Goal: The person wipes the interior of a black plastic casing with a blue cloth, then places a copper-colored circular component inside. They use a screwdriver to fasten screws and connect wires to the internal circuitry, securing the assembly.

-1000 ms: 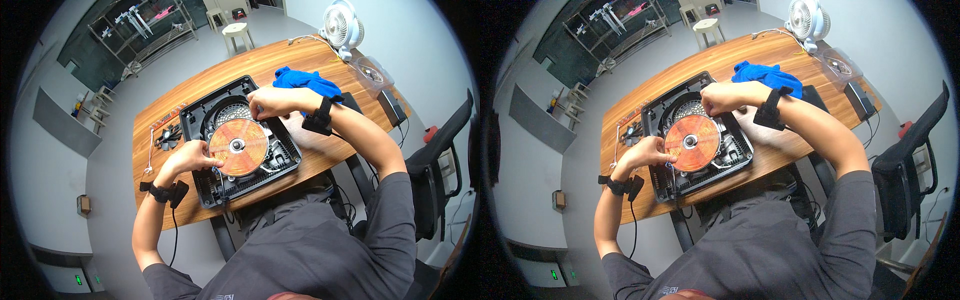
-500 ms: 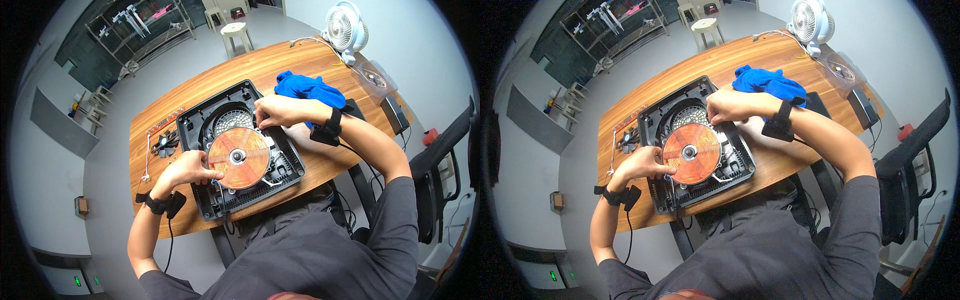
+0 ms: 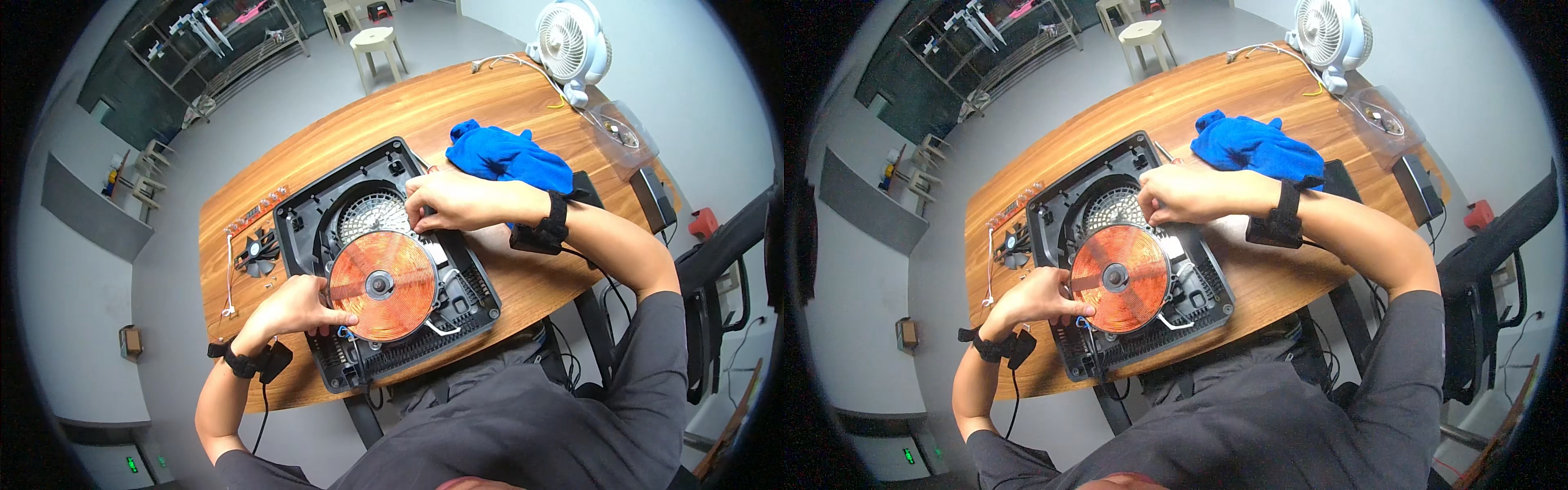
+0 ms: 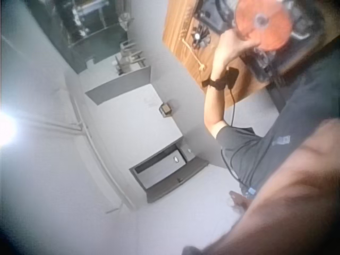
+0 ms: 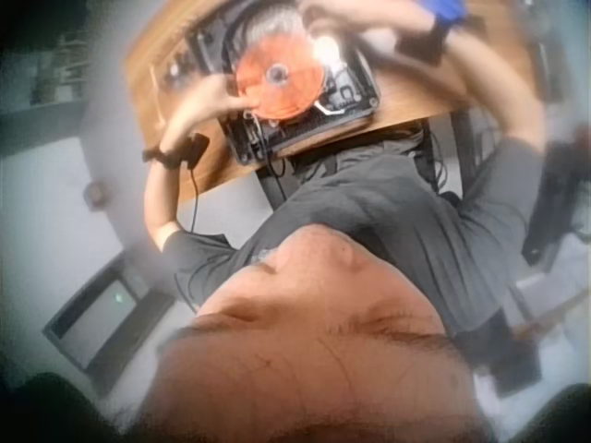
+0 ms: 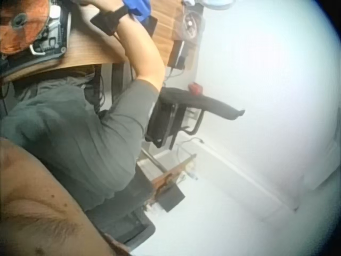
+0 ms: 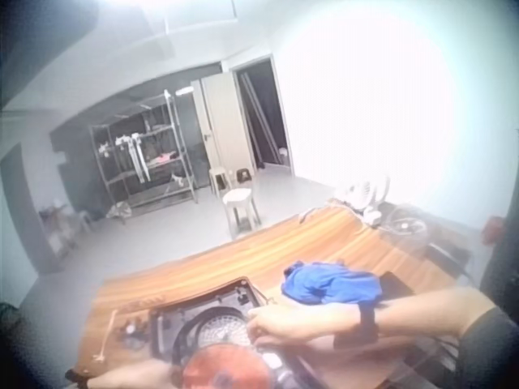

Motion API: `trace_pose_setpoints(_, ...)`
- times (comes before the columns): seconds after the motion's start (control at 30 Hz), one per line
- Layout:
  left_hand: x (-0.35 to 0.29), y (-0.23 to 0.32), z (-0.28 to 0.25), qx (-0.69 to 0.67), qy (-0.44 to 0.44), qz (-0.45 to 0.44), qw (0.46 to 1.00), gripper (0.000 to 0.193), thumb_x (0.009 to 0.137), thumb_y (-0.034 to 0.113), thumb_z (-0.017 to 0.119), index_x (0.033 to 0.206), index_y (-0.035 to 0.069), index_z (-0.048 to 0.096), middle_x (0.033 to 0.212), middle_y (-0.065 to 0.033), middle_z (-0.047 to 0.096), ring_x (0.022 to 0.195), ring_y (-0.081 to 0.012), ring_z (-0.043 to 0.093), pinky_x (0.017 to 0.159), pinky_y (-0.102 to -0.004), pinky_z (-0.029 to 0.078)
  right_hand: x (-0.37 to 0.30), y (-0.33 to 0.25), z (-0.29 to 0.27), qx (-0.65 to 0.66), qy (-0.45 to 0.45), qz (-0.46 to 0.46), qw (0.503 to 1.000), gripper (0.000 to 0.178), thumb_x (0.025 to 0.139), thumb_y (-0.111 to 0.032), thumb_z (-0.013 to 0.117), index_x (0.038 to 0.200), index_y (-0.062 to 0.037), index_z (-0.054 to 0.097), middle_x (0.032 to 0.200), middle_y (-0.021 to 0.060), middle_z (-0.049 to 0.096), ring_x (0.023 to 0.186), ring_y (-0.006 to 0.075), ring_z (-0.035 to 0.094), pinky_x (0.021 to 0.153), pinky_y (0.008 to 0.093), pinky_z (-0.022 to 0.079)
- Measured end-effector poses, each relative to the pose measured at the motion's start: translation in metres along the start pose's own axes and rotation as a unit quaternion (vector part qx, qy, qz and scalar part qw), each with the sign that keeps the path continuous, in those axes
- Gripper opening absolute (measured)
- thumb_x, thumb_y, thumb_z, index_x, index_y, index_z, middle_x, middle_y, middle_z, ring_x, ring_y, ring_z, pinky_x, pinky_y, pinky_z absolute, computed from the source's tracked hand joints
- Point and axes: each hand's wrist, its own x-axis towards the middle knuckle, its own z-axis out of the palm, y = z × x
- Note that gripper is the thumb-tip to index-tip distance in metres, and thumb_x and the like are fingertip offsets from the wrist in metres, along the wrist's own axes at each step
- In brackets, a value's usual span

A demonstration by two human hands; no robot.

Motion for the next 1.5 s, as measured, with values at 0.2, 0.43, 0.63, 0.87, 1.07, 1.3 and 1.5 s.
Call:
trace_pose_setpoints(0.2,-0.005,0.006,0.0,-0.014,-0.003,0.005,1.0,0.053,0.079,0.039,0.088,0.093,-0.007,0.066,0.064,-0.0075,0.069,0.058,-0.0148,0.07,0.053,-0.0295,0.056,0.01,0.001,0.004,0.007,-0.017,0.002,1.0,0.012,0.091,-0.017,0.071,0.094,-0.0056,0.072,0.095,0.0093,0.062,0.093,0.0266,0.064,0.081,0.0393,0.05)
trace_pose_setpoints(0.43,-0.004,0.007,-0.002,-0.015,-0.017,-0.005,1.0,0.051,0.08,0.038,0.088,0.089,-0.006,0.065,0.065,-0.0089,0.069,0.058,-0.0158,0.07,0.051,-0.0297,0.055,0.012,0.005,0.003,0.008,-0.028,-0.011,1.0,0.011,0.091,-0.016,0.07,0.095,-0.005,0.072,0.095,0.0098,0.062,0.095,0.0268,0.063,0.082,0.0405,0.048)
trace_pose_setpoints(0.63,-0.003,0.004,0.0,-0.004,-0.012,0.002,1.0,0.051,0.081,0.039,0.087,0.086,-0.006,0.064,0.065,-0.0097,0.069,0.057,-0.0167,0.07,0.05,-0.03,0.055,0.011,0.003,0.003,0.012,-0.026,-0.001,1.0,0.012,0.091,-0.016,0.07,0.094,-0.0046,0.071,0.096,0.0102,0.062,0.094,0.0273,0.063,0.081,0.0402,0.049)
trace_pose_setpoints(0.87,-0.003,0.002,0.0,0.025,-0.007,0.017,1.0,0.06,0.081,0.051,0.084,0.086,-0.007,0.069,0.061,-0.01,0.069,0.058,-0.0169,0.072,0.054,-0.0299,0.058,0.01,-0.001,0.002,-0.009,-0.026,0.005,1.0,0.011,0.091,-0.015,0.071,0.094,-0.0045,0.07,0.097,0.0106,0.062,0.094,0.0277,0.064,0.081,0.0393,0.05)
trace_pose_setpoints(1.07,-0.007,0.0,0.0,0.045,-0.004,0.02,0.999,0.06,0.081,0.054,0.083,0.084,-0.005,0.07,0.062,-0.0095,0.07,0.059,-0.017,0.072,0.056,-0.0296,0.058,0.01,-0.005,-0.001,-0.014,-0.024,0.003,1.0,0.012,0.091,-0.016,0.071,0.095,-0.0047,0.071,0.098,0.0107,0.062,0.094,0.0278,0.065,0.081,0.039,0.052)
trace_pose_setpoints(1.3,-0.027,-0.015,-0.014,0.043,0.03,0.022,0.998,0.056,0.091,0.055,0.072,0.084,-0.001,0.069,0.067,-0.0104,0.073,0.063,-0.0176,0.074,0.059,-0.0294,0.058,0.001,0.002,-0.021,-0.065,0.066,0.043,0.995,0.018,0.092,-0.019,0.07,0.106,-0.0068,0.066,0.102,0.0131,0.064,0.095,0.0329,0.066,0.082,0.0409,0.054)
trace_pose_setpoints(1.5,-0.037,-0.076,-0.054,-0.039,0.138,0.035,0.989,0.034,0.097,0.034,0.07,0.087,0.003,0.066,0.065,-0.0025,0.066,0.055,-0.0096,0.061,0.05,-0.0257,0.046,-0.016,0.02,-0.026,-0.133,0.096,0.154,0.974,0.025,0.097,-0.024,0.067,0.102,-0.0009,0.06,0.094,0.0171,0.064,0.087,0.0337,0.064,0.077,0.0421,0.051)
